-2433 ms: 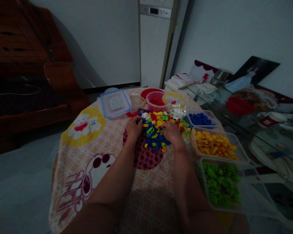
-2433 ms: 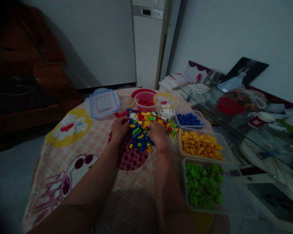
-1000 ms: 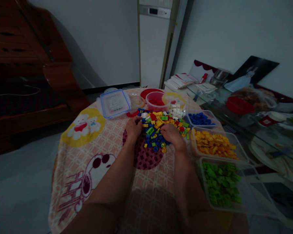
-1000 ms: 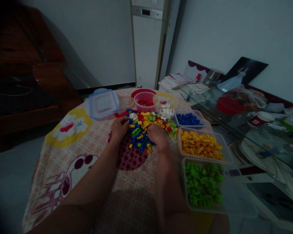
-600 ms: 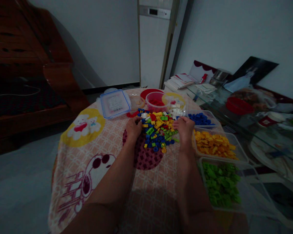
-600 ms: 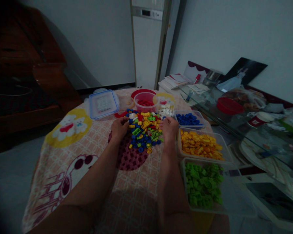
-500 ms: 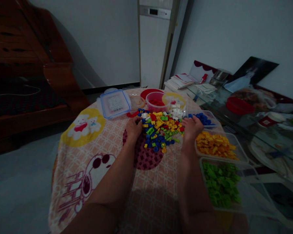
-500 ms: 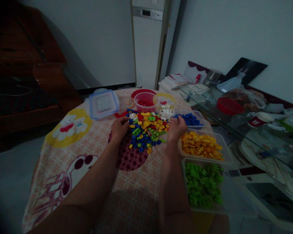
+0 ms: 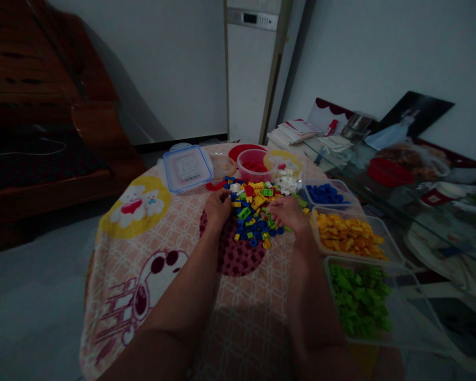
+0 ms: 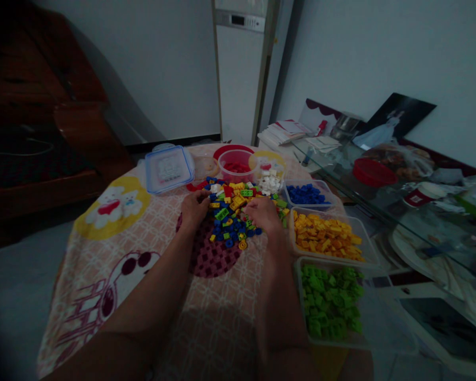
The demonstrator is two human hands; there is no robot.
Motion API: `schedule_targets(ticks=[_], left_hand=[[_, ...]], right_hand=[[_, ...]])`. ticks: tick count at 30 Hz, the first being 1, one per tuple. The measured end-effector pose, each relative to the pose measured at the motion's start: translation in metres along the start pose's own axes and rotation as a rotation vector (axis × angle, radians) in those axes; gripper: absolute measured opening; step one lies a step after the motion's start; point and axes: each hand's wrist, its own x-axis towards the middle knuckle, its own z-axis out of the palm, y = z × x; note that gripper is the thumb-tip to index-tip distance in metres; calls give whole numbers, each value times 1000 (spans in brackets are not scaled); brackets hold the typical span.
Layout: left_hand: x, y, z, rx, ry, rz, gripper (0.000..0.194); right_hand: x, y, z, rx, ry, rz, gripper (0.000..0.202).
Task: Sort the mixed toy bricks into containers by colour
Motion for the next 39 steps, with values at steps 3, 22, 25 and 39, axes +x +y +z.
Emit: schedule_targets(ticks=[3, 22, 25, 39], left_hand=[[-1, 3, -1, 4, 0, -7, 32], [2, -2, 2, 4, 7, 4, 32], [3, -4, 3, 2, 16, 19, 31], [2, -1, 2, -5, -2, 4, 32]], right_hand=[[-4, -7, 7, -246, -174, -27, 15], [-2, -6, 3, -159, -76, -5, 6], [2, -4, 0, 78, 168, -17, 14], [23, 28, -28, 565, 957, -43, 67]])
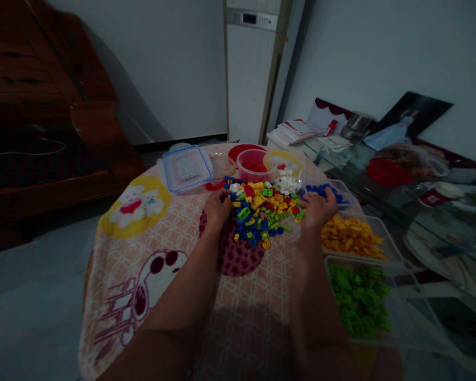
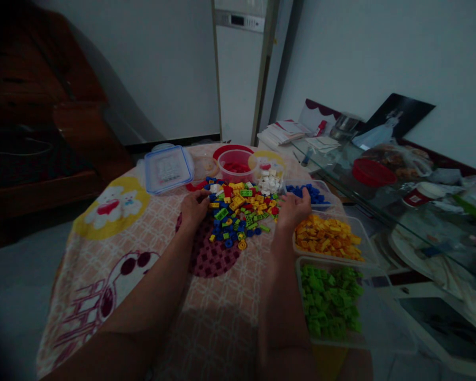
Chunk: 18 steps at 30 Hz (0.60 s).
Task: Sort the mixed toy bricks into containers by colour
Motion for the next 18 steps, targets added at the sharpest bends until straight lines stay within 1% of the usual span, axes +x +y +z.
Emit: schedule_targets(ticks=[1, 3, 8, 12, 14, 15, 16, 18], left_hand=[[0, 1, 0, 0, -1, 0, 33], [-1, 1, -1, 2, -2, 0, 33], [-1, 2, -2, 15, 3, 7, 33], [-1, 1, -1, 12, 10, 1, 32], [-1, 2, -1, 13, 13, 1, 31], [-1, 2, -1, 12, 13, 4, 31], [-1, 2, -2, 10, 12, 6, 30], [-2, 2, -2, 1, 9, 11, 30]], right_hand=[[0, 0, 0, -26, -30, -7, 66], [-4, -1, 1, -94, -145, -1, 56], [-28, -9, 10, -249, -589, 45, 22], [-52, -19, 18, -430, -936, 24, 11], [-62, -21, 22, -541, -1084, -36, 8], [-66, -21, 24, -603, -1135, -87, 7], [-70, -20, 26, -667, -1168, -151, 5], [-75, -18, 31, -799, -1187, -303, 7]])
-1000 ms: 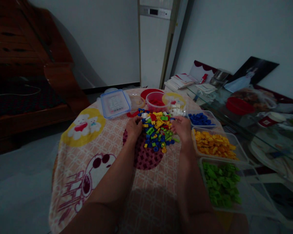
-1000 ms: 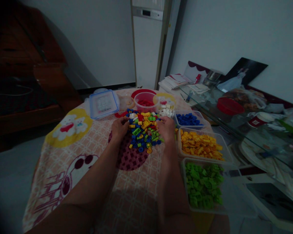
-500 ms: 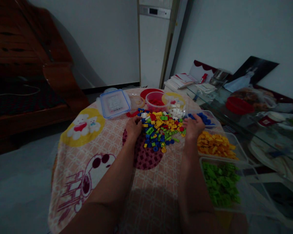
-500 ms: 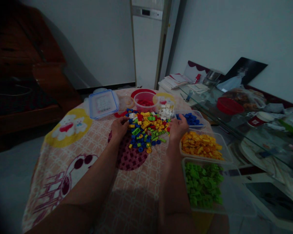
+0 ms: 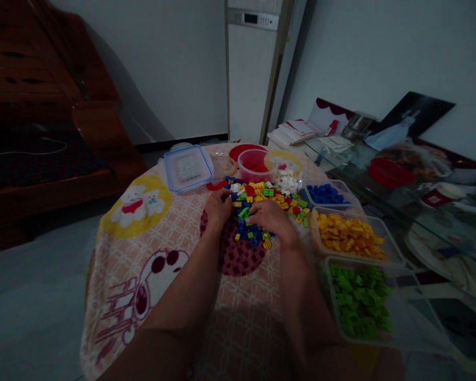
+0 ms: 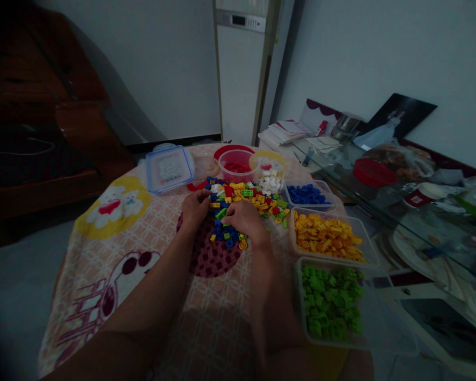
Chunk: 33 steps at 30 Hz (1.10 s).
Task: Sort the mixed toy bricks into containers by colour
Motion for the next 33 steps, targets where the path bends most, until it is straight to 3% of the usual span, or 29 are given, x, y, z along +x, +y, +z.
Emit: schedule_targets(ticks=[3, 7, 14, 19, 22, 27, 33], left_hand=[[0, 1, -1, -5, 0, 1, 30], [0, 2, -1, -3, -4, 0, 30], [1, 2, -1, 13, -12, -12, 32], [1, 0, 0, 20, -8, -11, 32], [1, -1, 1, 12, -9, -16, 32], [0, 0, 1, 5, -4, -15, 31], [-1, 2, -1, 10, -1, -19, 31]], right_hand=[[3, -3, 5, -202, 10, -28, 15], [2, -5, 4, -233, -26, -33, 14], [0, 3, 1, -31, -16, -47, 17], [-1, 7, -3, 240, -3, 48, 27], [0, 8, -9, 469, 172, 114, 34], [7, 24, -21, 784, 613, 225, 41], [8, 62, -38, 923, 1117, 307, 64]])
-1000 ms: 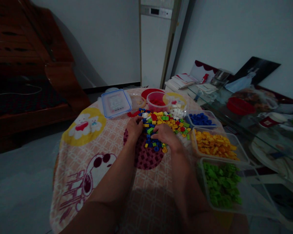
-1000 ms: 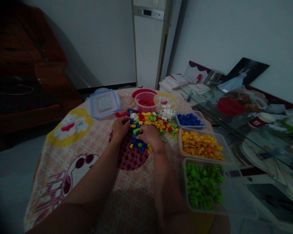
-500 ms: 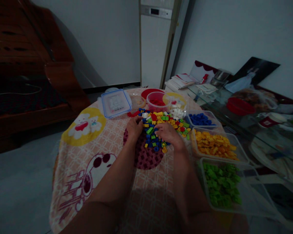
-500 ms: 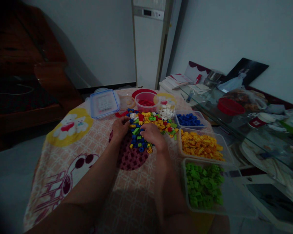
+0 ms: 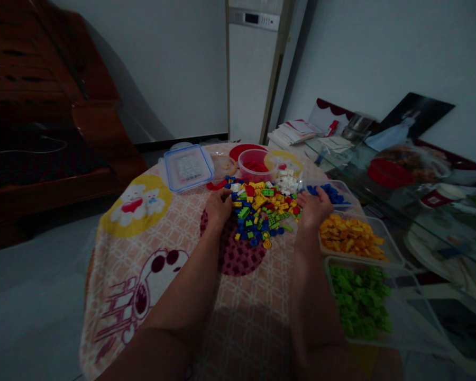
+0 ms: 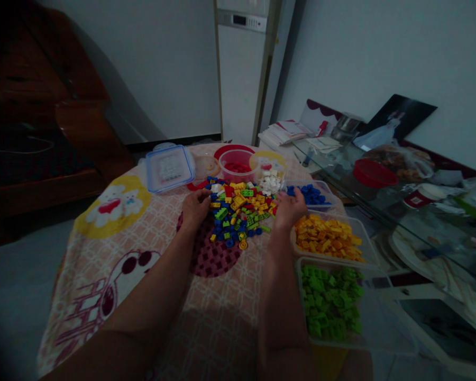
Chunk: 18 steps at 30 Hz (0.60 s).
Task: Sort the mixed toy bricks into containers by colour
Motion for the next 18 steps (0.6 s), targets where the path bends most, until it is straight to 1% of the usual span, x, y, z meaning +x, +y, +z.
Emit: schedule_targets(ticks=[2, 3, 5, 6, 8, 10, 13, 16, 18], left_hand=[[1, -1, 0, 0, -8, -2, 31], [1, -1, 1, -1, -10, 1, 31], [2, -2, 2, -6, -6, 11, 31], [2, -3, 2, -6, -2, 13, 30], [2, -4, 3, -4, 0, 13, 30], [2, -4, 3, 0, -2, 13, 30], [2, -4, 3, 1, 2, 22, 31], [2, -4, 3, 1, 4, 22, 31], [2, -4, 3, -3, 1, 22, 32]], right_hand=[[7, 3, -6, 5, 67, -59, 70], [9, 4, -7, -11, 72, -86, 70], [10, 5, -8, -68, 25, -111, 65], [8, 6, -7, -99, -26, -104, 59], [1, 4, -4, -164, -179, -62, 45], [-9, 1, 1, -243, -386, -19, 32], [-30, -6, 8, -410, -698, -11, 23], [-50, -11, 17, -567, -966, -45, 15], [-60, -10, 23, -696, -1093, -126, 9]])
